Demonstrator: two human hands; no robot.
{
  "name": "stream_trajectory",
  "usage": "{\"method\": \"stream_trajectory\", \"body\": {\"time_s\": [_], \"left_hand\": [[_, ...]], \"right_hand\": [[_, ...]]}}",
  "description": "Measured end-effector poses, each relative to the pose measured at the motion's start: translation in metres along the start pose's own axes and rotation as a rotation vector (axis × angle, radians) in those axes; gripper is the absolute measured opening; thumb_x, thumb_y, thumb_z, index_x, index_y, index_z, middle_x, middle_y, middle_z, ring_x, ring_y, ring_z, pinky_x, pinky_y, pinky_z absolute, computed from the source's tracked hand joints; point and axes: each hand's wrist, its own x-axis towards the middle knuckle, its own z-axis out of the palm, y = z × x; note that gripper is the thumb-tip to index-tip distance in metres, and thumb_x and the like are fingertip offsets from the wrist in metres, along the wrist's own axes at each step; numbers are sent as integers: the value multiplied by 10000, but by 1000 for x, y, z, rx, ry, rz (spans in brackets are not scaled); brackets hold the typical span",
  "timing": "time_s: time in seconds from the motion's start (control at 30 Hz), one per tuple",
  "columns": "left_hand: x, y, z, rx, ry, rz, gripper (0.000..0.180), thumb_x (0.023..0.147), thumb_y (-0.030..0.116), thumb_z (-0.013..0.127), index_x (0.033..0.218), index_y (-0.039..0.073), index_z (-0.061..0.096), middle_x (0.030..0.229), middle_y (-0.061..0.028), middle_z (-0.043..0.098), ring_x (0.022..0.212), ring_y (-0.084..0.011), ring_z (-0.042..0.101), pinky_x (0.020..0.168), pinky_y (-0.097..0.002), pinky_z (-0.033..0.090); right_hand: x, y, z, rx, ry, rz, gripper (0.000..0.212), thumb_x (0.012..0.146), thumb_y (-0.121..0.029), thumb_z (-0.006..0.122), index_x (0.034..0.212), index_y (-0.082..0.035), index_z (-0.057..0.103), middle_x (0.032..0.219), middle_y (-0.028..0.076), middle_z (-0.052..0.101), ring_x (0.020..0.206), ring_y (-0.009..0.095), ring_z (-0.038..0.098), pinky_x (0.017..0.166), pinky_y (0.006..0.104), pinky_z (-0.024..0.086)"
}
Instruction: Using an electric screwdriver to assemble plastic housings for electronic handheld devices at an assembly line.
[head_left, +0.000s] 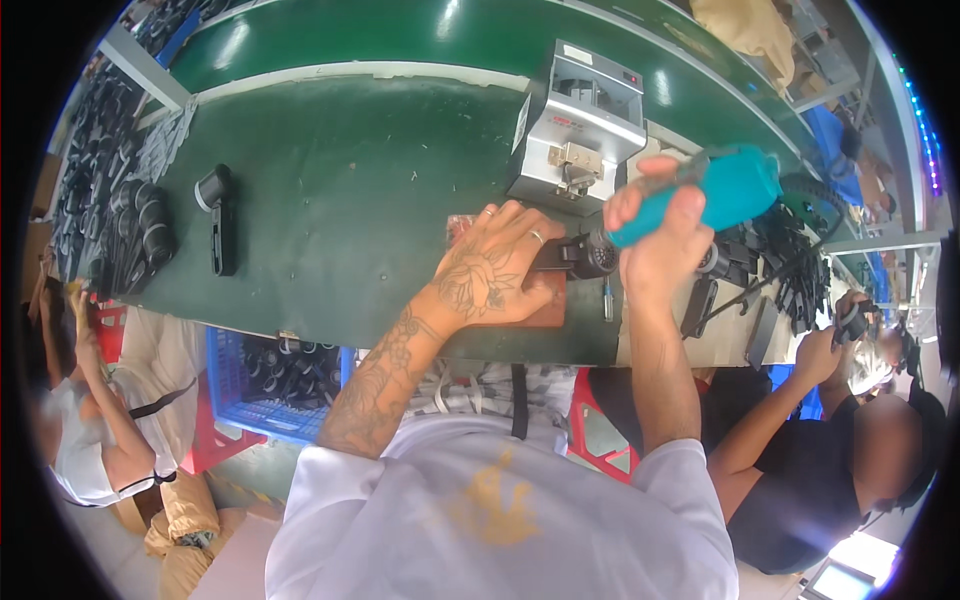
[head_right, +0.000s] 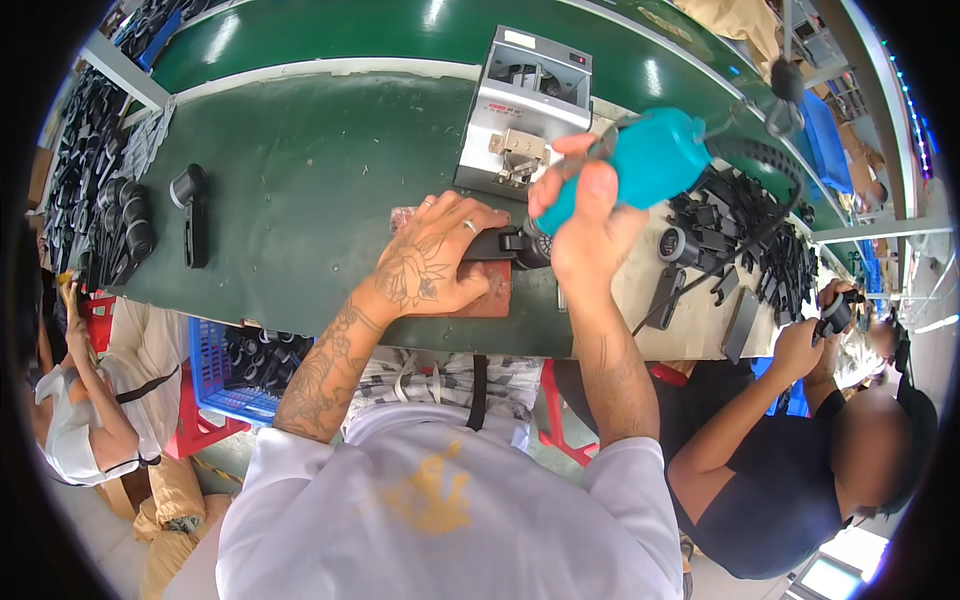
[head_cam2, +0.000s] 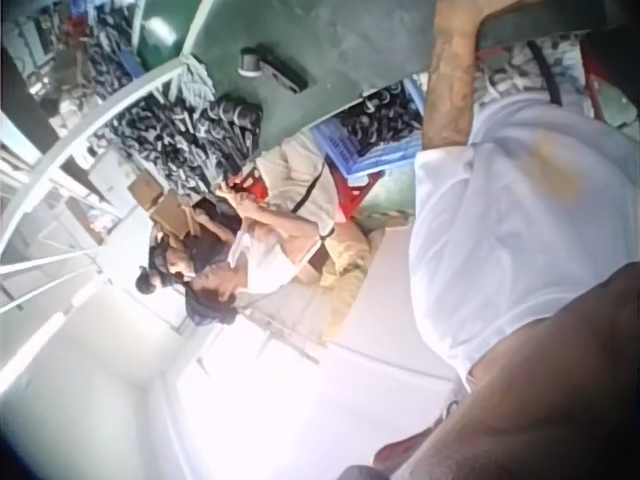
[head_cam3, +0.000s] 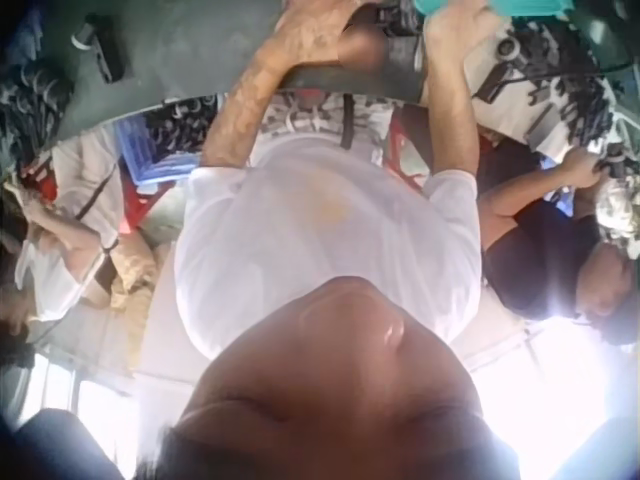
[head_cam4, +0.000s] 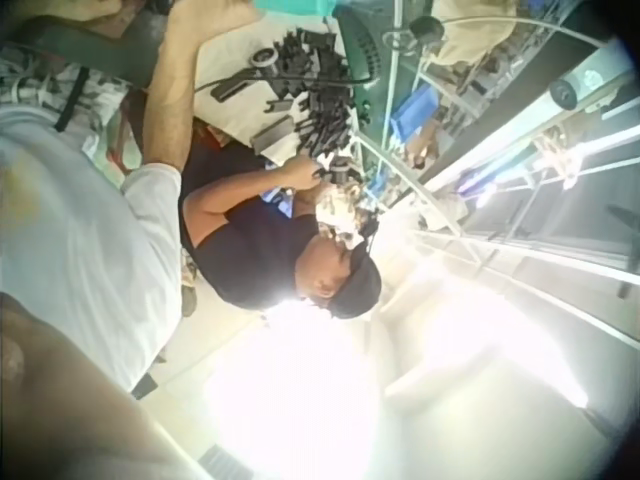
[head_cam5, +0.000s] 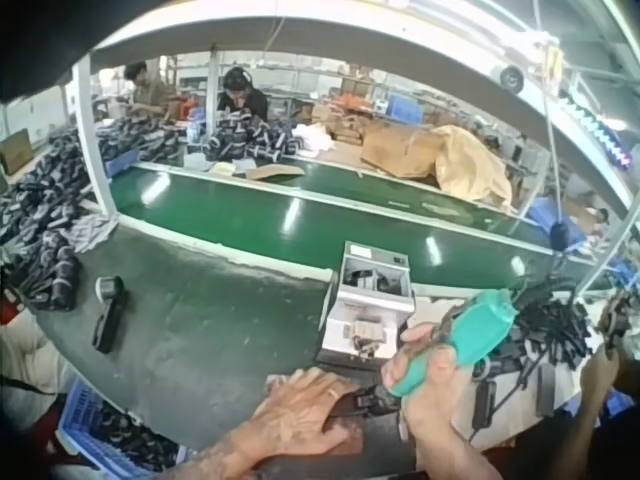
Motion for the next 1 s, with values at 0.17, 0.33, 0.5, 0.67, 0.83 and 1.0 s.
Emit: {"method": "stream_trajectory", "body": {"time_s": [0.17, 0.33, 0.5, 0.67, 0.83, 1.0], "left_hand": [[2, -4, -1, -58, -116, -68, 328, 1003, 316, 544, 1211, 78, 631, 1186, -133, 584, 1167, -347, 533, 1064, -515, 387], [3, -3, 4, 4, -39, -49, 281, 954, 245, 621, 1197, 105, 649, 1176, -58, 626, 1091, -300, 554, 960, -447, 418], [4, -2, 3, -46, -47, -46, 307, 946, 240, 635, 1227, 120, 649, 1177, -48, 628, 1087, -293, 550, 952, -447, 418], [4, 0, 5, 23, -37, 13, 354, 928, 240, 656, 1269, 147, 645, 1178, -38, 631, 1077, -272, 552, 955, -428, 422], [1, 5, 2, 69, -19, 6, 389, 912, 262, 682, 1273, 127, 628, 1181, -73, 630, 1104, -282, 552, 965, -426, 432], [0, 0, -2, -193, 175, -122, 384, 931, 254, 669, 1268, 79, 611, 1145, -128, 650, 1072, -338, 596, 936, -432, 475]], "right_hand": [[-18, 3, -14, -105, -91, 4, 588, 989, -500, 602, 1095, 78, 570, 660, 61, 558, 587, 164, 567, 564, 299, 471], [-22, 5, -15, -70, -74, -9, 586, 988, -492, 608, 1105, 81, 568, 653, 68, 561, 590, 174, 574, 564, 304, 474], [-22, 6, -18, -60, -76, -13, 595, 986, -500, 609, 1108, 81, 567, 657, 74, 566, 592, 178, 576, 565, 305, 474], [-25, 1, -20, -69, -82, -38, 602, 988, -504, 603, 1118, 82, 565, 666, 75, 570, 593, 174, 577, 568, 301, 471], [-35, -6, -31, -90, -86, 25, 618, 973, -517, 622, 1159, 70, 568, 725, 74, 593, 643, 167, 592, 595, 295, 470], [-61, -7, -51, -199, 8, 33, 589, 965, -483, 626, 1200, 53, 564, 767, 67, 607, 708, 169, 611, 637, 304, 474]]}}
